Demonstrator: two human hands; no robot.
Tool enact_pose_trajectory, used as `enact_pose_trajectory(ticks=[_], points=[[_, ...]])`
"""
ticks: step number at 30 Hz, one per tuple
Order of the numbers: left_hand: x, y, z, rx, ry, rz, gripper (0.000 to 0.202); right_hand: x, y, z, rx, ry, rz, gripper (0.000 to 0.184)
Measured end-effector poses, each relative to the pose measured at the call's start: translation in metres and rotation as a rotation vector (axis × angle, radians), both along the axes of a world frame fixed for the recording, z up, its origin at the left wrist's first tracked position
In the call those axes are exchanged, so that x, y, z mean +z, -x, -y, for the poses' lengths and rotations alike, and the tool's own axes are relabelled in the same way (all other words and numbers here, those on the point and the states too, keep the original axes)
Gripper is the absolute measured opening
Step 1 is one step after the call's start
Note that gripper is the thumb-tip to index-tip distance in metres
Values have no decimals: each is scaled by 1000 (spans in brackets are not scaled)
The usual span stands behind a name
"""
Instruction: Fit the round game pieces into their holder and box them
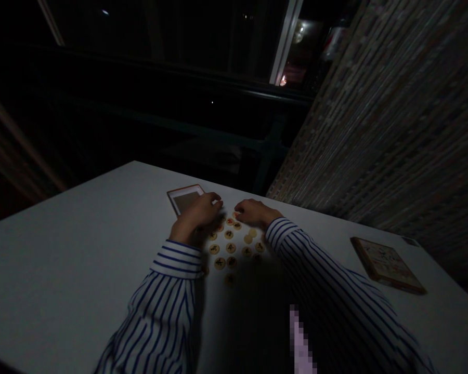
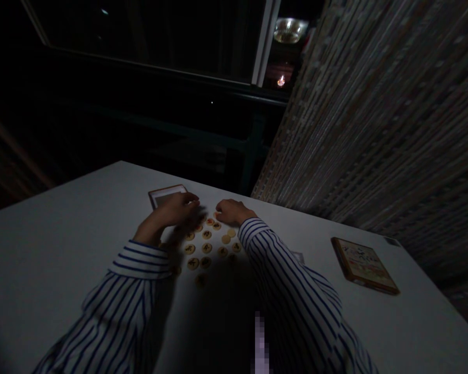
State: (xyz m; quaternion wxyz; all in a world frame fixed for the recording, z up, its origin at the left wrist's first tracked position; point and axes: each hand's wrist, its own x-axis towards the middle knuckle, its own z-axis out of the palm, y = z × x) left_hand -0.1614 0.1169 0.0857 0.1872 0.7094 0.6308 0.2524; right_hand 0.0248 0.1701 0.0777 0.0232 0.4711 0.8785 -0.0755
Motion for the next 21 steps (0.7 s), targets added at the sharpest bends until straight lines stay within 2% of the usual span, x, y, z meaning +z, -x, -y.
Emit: enact_pose_trajectory(ticks=[6, 11, 15, 21], points=[[-2, -1, -2, 32, -18, 15, 40, -4, 4, -3, 17, 27, 22, 20], [-4, -2, -3, 75, -55, 43, 46, -3, 5, 0, -3, -22, 5, 27], [-4, -4, -4, 96, -119, 94, 47, 6, 2, 7, 12, -133, -52, 29], [1, -12, -5, 65, -128, 206, 42, 24, -8, 22, 49, -268, -155, 28]])
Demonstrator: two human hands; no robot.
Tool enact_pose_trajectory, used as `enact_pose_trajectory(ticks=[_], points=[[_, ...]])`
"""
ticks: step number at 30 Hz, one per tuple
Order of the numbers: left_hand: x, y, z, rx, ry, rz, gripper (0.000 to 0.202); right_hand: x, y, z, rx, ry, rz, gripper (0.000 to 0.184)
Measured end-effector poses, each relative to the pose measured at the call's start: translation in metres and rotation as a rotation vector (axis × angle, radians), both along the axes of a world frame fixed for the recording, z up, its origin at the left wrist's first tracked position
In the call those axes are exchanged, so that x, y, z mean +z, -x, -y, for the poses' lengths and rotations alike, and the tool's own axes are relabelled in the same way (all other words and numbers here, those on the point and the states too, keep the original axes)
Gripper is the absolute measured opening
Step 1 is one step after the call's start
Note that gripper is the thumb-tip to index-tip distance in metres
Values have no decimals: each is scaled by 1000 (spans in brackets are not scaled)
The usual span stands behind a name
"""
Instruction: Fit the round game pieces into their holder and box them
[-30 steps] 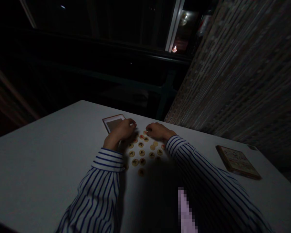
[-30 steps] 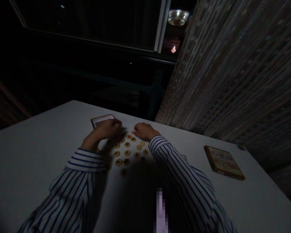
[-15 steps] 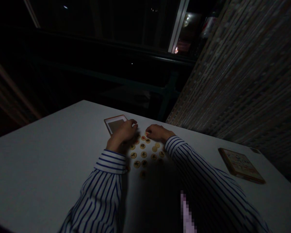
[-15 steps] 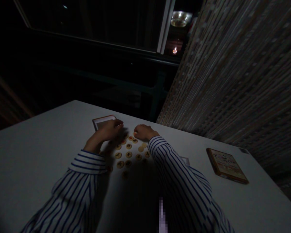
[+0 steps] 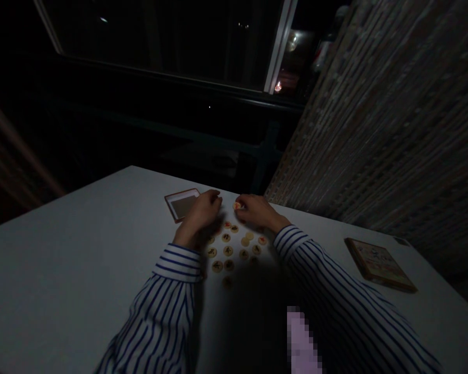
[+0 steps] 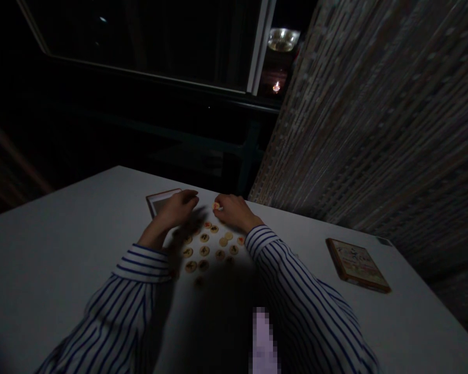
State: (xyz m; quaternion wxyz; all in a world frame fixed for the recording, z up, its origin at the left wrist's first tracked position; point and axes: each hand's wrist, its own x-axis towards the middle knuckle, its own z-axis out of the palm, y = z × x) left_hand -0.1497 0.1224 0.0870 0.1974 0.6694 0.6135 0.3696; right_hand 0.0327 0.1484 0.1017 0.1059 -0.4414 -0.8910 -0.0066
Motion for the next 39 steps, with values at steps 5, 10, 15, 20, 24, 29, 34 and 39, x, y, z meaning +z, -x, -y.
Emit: enact_pose_trajectory(ticks=[5, 10, 15, 20, 24, 29, 34, 39], points=[[5, -11, 2, -56, -10, 79, 37, 12, -8, 14, 18, -61, -77, 28], [7, -26, 5, -198, -9, 194, 32, 18, -19, 29, 46, -115, -127, 28], [22, -39, 20, -347, 34, 257, 31, 20, -33, 46, 70, -142, -201, 23], [38, -53, 39, -421, 119, 275, 28, 18, -47, 62, 73, -154, -258, 25], [36, -61, 40, -490, 117, 358, 29, 16, -56, 73, 86, -169, -332, 26], [35, -67, 40, -463, 157, 403, 33, 11, -69, 84, 41, -184, -413, 30], [38, -69, 44, -446, 164, 392, 35, 12, -87, 97, -26, -194, -475, 28], [38, -76, 47, -509, 110, 403, 39, 16, -105, 111, -65, -187, -468, 24]])
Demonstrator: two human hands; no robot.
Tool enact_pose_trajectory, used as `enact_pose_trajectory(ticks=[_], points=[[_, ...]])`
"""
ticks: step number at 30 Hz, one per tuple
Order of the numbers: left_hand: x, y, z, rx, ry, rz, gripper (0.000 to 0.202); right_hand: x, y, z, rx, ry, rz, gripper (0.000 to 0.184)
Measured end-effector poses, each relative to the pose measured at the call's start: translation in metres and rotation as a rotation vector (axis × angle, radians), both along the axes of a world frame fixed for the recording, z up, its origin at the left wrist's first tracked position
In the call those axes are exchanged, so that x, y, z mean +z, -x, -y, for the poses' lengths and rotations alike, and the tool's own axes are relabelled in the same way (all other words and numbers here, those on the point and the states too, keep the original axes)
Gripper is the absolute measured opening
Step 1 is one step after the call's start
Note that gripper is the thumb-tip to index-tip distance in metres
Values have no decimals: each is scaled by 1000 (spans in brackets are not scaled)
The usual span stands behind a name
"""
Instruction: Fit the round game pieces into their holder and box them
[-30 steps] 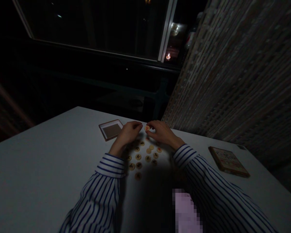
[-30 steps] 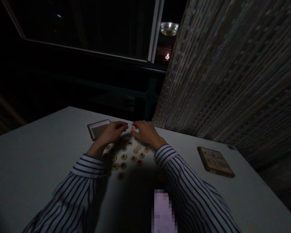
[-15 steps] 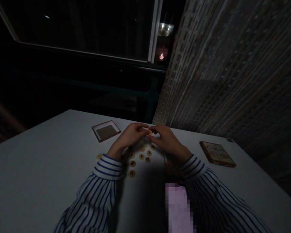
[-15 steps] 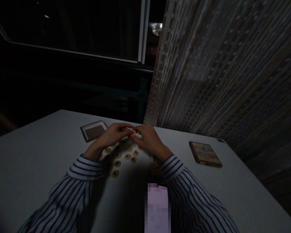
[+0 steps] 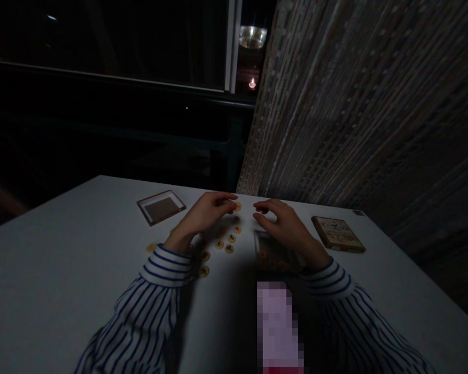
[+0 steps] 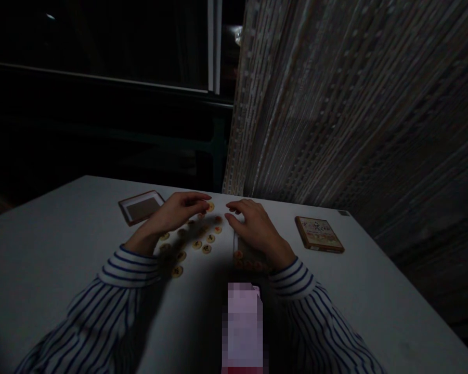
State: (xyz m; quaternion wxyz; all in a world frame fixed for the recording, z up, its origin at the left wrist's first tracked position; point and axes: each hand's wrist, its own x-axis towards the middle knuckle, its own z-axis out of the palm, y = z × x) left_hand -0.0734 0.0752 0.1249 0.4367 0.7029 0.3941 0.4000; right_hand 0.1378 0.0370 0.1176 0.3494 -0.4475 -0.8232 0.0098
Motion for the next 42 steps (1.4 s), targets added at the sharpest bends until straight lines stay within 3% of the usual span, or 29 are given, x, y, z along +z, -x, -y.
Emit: enact_pose_trajectory(ticks=[7, 17, 31, 37, 42], points=[[6, -17, 12, -16, 0, -63, 31, 7, -13, 13, 64, 116, 144, 25], [-8, -30, 11, 4, 47, -29, 34, 17, -34, 17, 9, 236, 324, 32], [0, -71, 6, -24, 32, 0, 32, 29, -44, 20, -171, 178, 212, 29], [-9, -73, 6, -78, 84, 4, 33, 24, -44, 16, -156, 166, 92, 26], [-2, -74, 13, -111, 110, 24, 36, 24, -42, 15, -122, 185, 59, 25]])
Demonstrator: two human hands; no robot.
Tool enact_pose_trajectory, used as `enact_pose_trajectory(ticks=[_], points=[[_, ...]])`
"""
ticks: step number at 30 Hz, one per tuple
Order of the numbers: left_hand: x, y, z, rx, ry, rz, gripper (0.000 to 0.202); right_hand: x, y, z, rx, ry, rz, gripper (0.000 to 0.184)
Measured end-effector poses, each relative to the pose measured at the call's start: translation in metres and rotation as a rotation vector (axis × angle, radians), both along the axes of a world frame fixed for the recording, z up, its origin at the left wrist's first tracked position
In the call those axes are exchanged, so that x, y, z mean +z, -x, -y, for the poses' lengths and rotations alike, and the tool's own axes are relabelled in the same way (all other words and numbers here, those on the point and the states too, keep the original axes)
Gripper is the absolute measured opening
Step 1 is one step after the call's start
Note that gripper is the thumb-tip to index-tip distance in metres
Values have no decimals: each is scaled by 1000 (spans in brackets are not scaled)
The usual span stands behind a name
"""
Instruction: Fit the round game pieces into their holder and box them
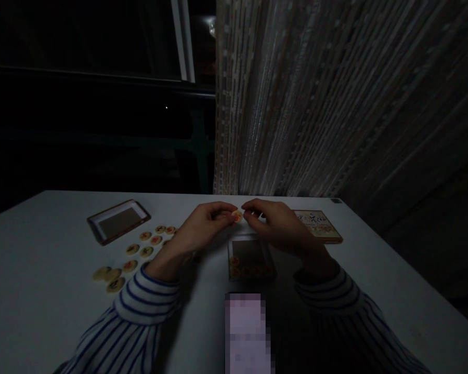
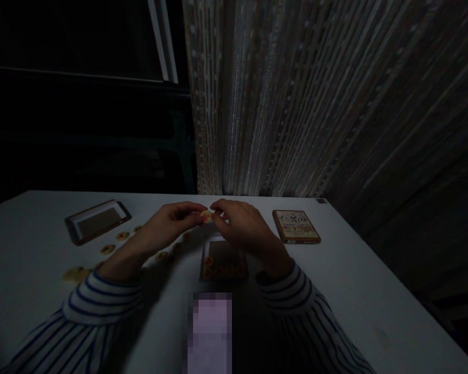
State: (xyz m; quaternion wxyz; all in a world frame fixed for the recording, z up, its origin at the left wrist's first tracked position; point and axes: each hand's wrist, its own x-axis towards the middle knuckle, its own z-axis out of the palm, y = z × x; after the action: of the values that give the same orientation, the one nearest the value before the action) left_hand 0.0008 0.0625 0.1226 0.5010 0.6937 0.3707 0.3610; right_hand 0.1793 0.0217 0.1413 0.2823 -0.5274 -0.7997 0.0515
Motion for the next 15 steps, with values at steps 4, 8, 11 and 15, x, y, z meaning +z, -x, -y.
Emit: enact_pose_trajectory(ticks=[4, 8, 11, 15], points=[[7, 0, 4, -15, 19, 10, 34, -1, 0, 0, 32, 10, -20, 24], [9, 3, 4, -13, 61, 33, 32, -4, 2, -1, 65, 18, -65, 22], [9, 5, 4, -17, 103, 62, 33, -4, 4, -1, 74, 7, -97, 19], [9, 6, 5, -43, 112, 69, 33, -2, 6, 0, 89, 14, -139, 17]])
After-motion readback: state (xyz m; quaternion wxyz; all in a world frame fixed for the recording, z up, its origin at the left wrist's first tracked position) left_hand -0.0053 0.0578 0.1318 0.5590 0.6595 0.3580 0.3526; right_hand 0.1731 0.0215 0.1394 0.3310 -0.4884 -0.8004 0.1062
